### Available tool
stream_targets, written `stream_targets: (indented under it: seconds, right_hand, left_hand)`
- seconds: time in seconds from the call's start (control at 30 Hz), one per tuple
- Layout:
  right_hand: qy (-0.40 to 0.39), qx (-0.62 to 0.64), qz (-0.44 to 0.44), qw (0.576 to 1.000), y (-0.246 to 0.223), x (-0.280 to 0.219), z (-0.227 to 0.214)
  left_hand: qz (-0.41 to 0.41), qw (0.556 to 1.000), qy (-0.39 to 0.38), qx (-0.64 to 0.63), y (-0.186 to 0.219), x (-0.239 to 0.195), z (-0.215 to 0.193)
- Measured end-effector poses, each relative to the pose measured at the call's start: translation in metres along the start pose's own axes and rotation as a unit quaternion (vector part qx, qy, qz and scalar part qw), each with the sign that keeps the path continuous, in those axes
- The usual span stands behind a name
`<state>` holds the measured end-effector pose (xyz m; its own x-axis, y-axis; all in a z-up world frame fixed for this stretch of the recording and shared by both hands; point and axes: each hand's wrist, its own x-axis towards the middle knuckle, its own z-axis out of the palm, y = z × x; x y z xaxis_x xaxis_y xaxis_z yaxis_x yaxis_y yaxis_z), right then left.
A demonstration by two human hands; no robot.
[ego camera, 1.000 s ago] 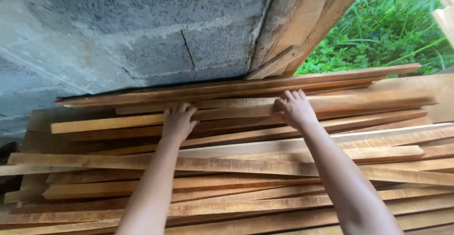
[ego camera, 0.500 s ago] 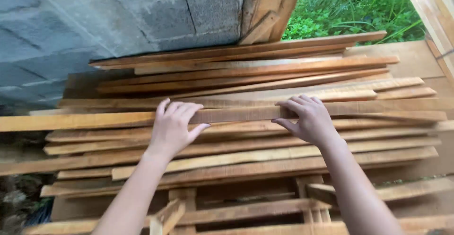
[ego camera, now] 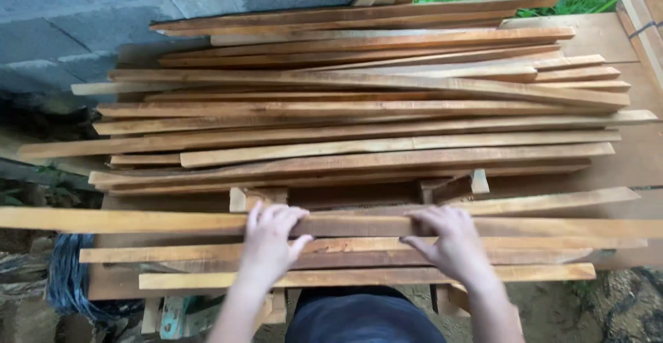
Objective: The person picks up thin wooden planks from a pile and places them onto a wooden rack. They align the planks carefully and use black straps to secure the stack in place.
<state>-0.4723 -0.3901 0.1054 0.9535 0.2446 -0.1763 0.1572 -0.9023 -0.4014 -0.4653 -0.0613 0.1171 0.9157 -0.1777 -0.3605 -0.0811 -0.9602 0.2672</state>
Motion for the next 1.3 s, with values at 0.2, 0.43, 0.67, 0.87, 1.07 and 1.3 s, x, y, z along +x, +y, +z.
stream_targets:
  seconds: [0.2, 0.43, 0.67, 0.87, 1.07, 1.3]
  right_hand:
    - [0.033, 0.057, -0.030, 0.997, 0.036, -0.031, 0.118]
    - [0.059, 0.043, -0.050, 0.996, 0.048, -0.031, 0.178]
    - [0.051, 0.071, -0.098, 0.991, 0.051, -0.040, 0.176]
    - [0.042, 0.051, -0.114, 0.991, 0.040, -0.050, 0.172]
    - [0.050, 0.041, -0.065, 0.996, 0.046, -0.030, 0.177]
    - [-0.114, -0.035, 0.048, 0.992, 0.022, -0.010, 0.152]
  left_hand:
    - [-0.061, 0.995, 0.037, -0.077, -0.017, -0.018, 0.141]
    - [-0.082, 0.990, 0.063, -0.101, -0.044, -0.010, 0.208]
    - [-0.054, 0.998, 0.023, -0.022, -0.036, -0.022, 0.199]
    - [-0.039, 0.998, 0.020, -0.045, -0.029, -0.041, 0.205]
    - [0.010, 0.999, 0.037, -0.025, -0.021, -0.017, 0.211]
    - [-0.018, 0.995, -0.102, 0.003, -0.009, -0.007, 0.167]
